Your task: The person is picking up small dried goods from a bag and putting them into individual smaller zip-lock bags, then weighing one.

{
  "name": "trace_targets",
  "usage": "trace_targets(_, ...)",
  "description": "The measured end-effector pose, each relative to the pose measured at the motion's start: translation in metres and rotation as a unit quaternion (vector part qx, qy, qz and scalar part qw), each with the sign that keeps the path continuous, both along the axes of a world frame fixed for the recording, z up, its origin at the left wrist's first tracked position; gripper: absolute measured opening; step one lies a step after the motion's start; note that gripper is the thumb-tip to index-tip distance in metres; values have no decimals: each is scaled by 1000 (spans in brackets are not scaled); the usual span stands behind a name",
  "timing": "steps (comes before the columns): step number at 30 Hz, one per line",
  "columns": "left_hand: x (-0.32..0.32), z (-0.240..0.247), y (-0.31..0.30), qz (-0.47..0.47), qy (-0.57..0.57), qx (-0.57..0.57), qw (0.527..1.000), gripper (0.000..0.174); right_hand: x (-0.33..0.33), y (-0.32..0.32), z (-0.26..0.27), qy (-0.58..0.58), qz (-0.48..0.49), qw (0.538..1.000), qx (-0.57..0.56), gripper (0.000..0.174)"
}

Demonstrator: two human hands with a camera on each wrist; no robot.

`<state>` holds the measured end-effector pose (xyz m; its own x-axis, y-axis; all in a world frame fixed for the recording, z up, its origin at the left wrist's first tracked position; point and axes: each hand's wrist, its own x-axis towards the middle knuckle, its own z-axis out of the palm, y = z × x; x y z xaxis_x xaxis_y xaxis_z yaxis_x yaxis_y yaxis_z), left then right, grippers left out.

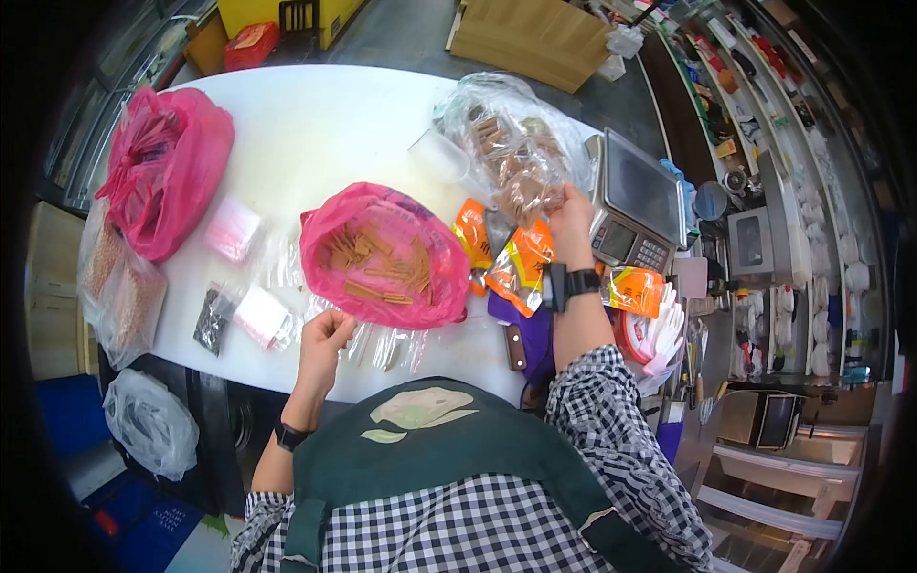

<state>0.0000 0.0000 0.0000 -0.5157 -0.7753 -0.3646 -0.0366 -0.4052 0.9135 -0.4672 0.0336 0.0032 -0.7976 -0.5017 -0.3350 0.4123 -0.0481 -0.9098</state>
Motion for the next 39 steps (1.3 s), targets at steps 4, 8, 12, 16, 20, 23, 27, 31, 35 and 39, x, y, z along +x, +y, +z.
trace_targets(4, -4, -1, -5, 7, 4, -16, 1000, 8, -59, 3, -38, -52, -81, 991, -89, 47)
trace_targets(8, -7, -4, 7, 11, 14, -4, 1000, 9, -32, 18, -41, 18, -98, 995, 30, 51)
trace_targets(12, 1, -1, 6, 14, -5, -6, 1000, 15, -11, 17, -60, 260, -157, 923, 237, 30)
trace_targets(16, 6, -7, 6, 33, -33, -9, 999, 16, -28, 23, -65, 409, -245, 797, 372, 45)
trace_targets(20, 6, -13, 6, 53, -10, -4, 999, 14, -46, 22, -73, 324, -243, 822, 400, 55)
trace_targets(23, 7, -16, 9, 45, -10, 21, 999, 15, -47, 30, -84, 298, -200, 869, 342, 47)
trace_targets(27, 0, -17, 8, 44, -1, 17, 999, 12, -27, 20, -49, 349, -216, 861, 301, 25)
trace_targets(31, 1, -18, 6, 41, -6, 17, 999, 11, -4, 9, -25, 376, -208, 871, 239, 26)
trace_targets(35, 4, -21, 8, 42, 11, 11, 999, 10, 9, 1, -9, 438, -184, 851, 221, 36)
trace_targets(39, 10, -15, 5, 44, 21, 9, 999, 10, 16, -19, 68, 476, -113, 857, 163, 62)
